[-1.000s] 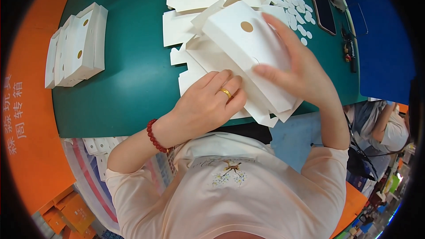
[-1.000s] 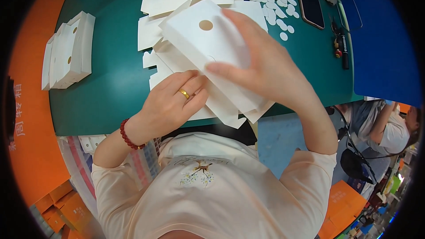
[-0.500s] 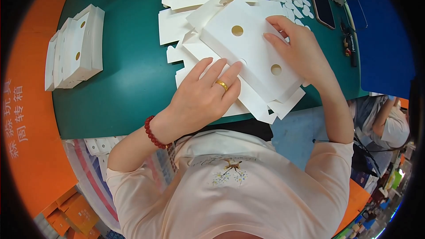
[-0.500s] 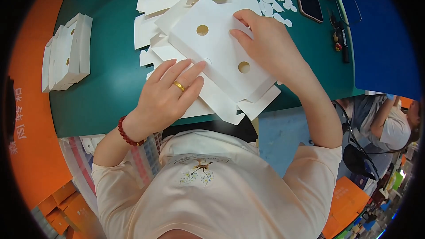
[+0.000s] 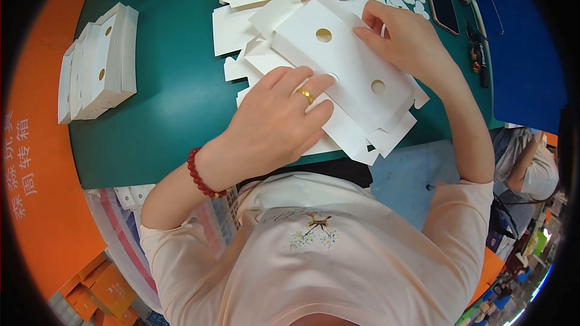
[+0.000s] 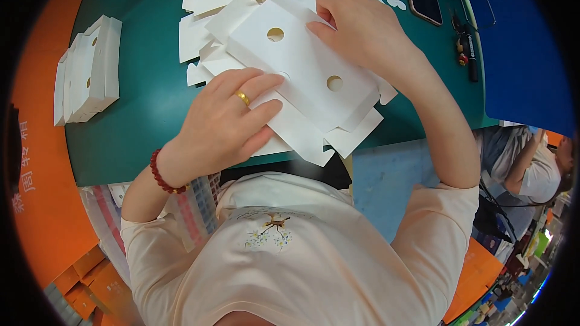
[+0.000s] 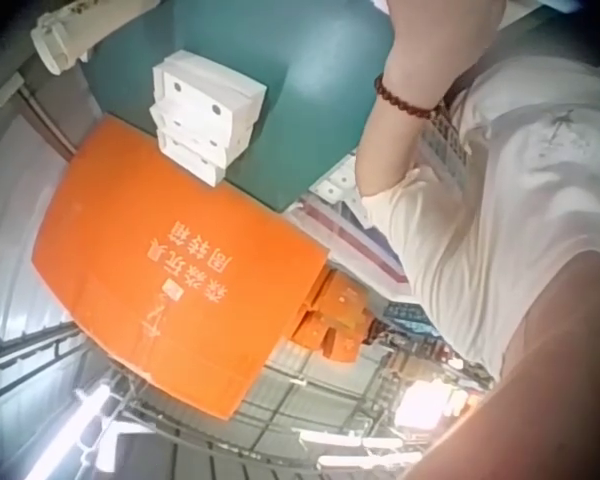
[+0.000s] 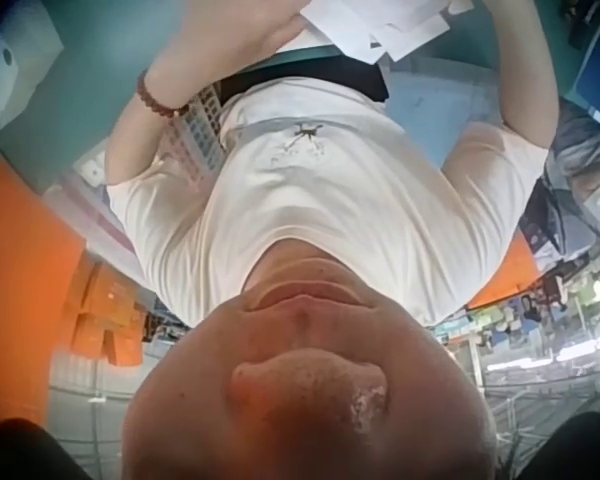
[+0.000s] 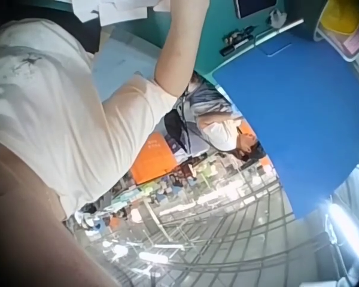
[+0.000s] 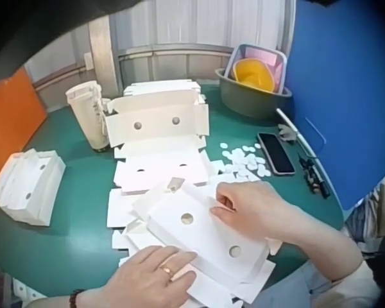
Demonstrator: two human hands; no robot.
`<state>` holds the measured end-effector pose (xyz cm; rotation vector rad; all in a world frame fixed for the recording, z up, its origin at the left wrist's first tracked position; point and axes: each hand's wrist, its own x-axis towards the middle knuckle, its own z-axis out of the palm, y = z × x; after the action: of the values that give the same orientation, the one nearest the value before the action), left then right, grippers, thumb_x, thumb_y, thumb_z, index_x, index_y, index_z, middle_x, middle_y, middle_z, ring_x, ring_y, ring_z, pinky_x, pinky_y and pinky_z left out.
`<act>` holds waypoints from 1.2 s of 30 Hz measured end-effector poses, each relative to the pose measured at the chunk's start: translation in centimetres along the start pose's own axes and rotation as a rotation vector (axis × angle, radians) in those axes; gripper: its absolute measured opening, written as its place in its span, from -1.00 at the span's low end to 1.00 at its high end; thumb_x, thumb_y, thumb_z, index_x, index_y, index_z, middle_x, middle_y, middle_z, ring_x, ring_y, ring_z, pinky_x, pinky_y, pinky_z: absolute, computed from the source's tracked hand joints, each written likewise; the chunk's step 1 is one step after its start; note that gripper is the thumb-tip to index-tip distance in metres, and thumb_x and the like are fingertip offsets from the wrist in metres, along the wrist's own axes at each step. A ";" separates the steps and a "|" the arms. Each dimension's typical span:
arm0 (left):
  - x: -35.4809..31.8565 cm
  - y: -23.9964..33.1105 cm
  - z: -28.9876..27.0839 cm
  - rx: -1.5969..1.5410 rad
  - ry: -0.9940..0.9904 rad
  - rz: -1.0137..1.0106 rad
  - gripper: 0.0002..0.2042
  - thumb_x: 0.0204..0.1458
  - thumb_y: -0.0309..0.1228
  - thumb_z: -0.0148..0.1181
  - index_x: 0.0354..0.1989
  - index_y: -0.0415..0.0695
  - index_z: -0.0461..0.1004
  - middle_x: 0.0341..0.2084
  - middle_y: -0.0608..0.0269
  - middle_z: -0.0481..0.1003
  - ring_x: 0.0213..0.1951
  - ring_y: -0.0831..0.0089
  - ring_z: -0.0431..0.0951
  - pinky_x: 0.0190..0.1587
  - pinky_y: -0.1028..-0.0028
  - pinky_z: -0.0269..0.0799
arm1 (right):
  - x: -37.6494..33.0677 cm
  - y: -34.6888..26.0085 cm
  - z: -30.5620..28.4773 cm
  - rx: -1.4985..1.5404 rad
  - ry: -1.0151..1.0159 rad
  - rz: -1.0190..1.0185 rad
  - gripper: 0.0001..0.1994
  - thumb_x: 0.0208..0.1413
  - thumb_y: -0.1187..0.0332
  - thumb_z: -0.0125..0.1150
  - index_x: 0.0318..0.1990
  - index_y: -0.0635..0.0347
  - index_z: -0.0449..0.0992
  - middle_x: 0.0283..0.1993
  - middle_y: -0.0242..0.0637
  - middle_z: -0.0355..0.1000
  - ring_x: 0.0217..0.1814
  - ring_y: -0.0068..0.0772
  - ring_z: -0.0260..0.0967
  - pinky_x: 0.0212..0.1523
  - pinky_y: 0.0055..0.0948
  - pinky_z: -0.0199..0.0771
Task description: Folding and assembling white cardboard boxes on a workbench.
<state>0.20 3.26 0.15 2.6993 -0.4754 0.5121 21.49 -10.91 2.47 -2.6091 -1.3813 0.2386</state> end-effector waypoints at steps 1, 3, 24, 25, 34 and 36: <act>0.1 -0.1 -0.2 0.003 0.001 -0.002 -0.79 -0.11 -0.47 0.29 -0.27 -0.20 0.50 -0.02 0.07 0.52 0.02 0.16 0.50 0.04 0.23 0.45 | 0.0 -0.1 -0.1 0.000 0.001 -0.004 -0.80 0.29 0.18 0.22 -0.19 0.11 0.52 -0.32 -0.27 0.55 -0.33 -0.39 0.47 -0.31 -0.44 0.46; 0.5 -0.5 -0.4 0.014 0.010 0.025 -0.69 -0.21 -0.46 0.39 -0.25 -0.18 0.49 -0.07 0.15 0.51 0.00 0.18 0.49 0.02 0.28 0.44 | -0.1 -0.3 -0.3 0.046 -0.022 0.032 -0.80 0.29 0.16 0.22 -0.20 0.09 0.52 -0.32 -0.26 0.55 -0.33 -0.39 0.47 -0.31 -0.44 0.47; 0.4 -3.0 -0.2 0.192 0.137 0.079 -0.66 -0.29 -0.52 0.39 -0.26 -0.12 0.47 -0.15 0.29 0.50 -0.12 0.28 0.52 -0.15 0.32 0.47 | -4.9 -3.0 1.9 0.044 0.230 -0.311 0.00 -0.22 0.28 0.55 0.47 -0.22 0.15 0.55 -0.10 -0.04 0.51 0.03 0.08 0.34 -0.09 0.30; 0.3 -3.0 0.0 0.250 0.148 0.089 -0.71 -0.28 -0.52 0.37 -0.33 -0.12 0.45 -0.17 0.30 0.49 -0.13 0.33 0.51 -0.16 0.37 0.45 | -5.0 -3.1 1.9 0.041 0.229 -0.311 0.00 -0.22 0.28 0.55 0.47 -0.22 0.15 0.55 -0.10 -0.04 0.51 0.03 0.08 0.34 -0.09 0.30; -0.3 0.0 -0.9 -1.052 0.203 -0.714 -0.64 0.21 -0.44 0.21 0.17 -0.23 0.40 0.11 0.08 0.48 0.10 0.17 0.53 0.10 0.28 0.53 | -4.2 -2.3 0.6 0.211 0.211 -0.254 -0.04 -0.20 0.44 0.40 0.47 -0.13 0.12 0.54 -0.09 0.02 0.52 0.02 0.08 0.39 -0.16 0.25; 0.4 -1.5 -2.1 -1.386 0.267 -0.856 -0.62 0.28 -0.38 0.11 0.21 -0.27 0.34 0.14 0.04 0.45 0.14 0.19 0.51 0.14 0.28 0.52 | -3.8 -1.1 0.5 0.338 0.168 -0.315 -0.03 -0.19 0.43 0.37 0.49 -0.06 0.07 0.54 -0.13 0.03 0.52 -0.03 0.08 0.42 -0.17 0.20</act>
<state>0.54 5.26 1.71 1.2475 0.3408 0.1402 18.36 -13.43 2.48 -2.0597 -1.5152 0.1839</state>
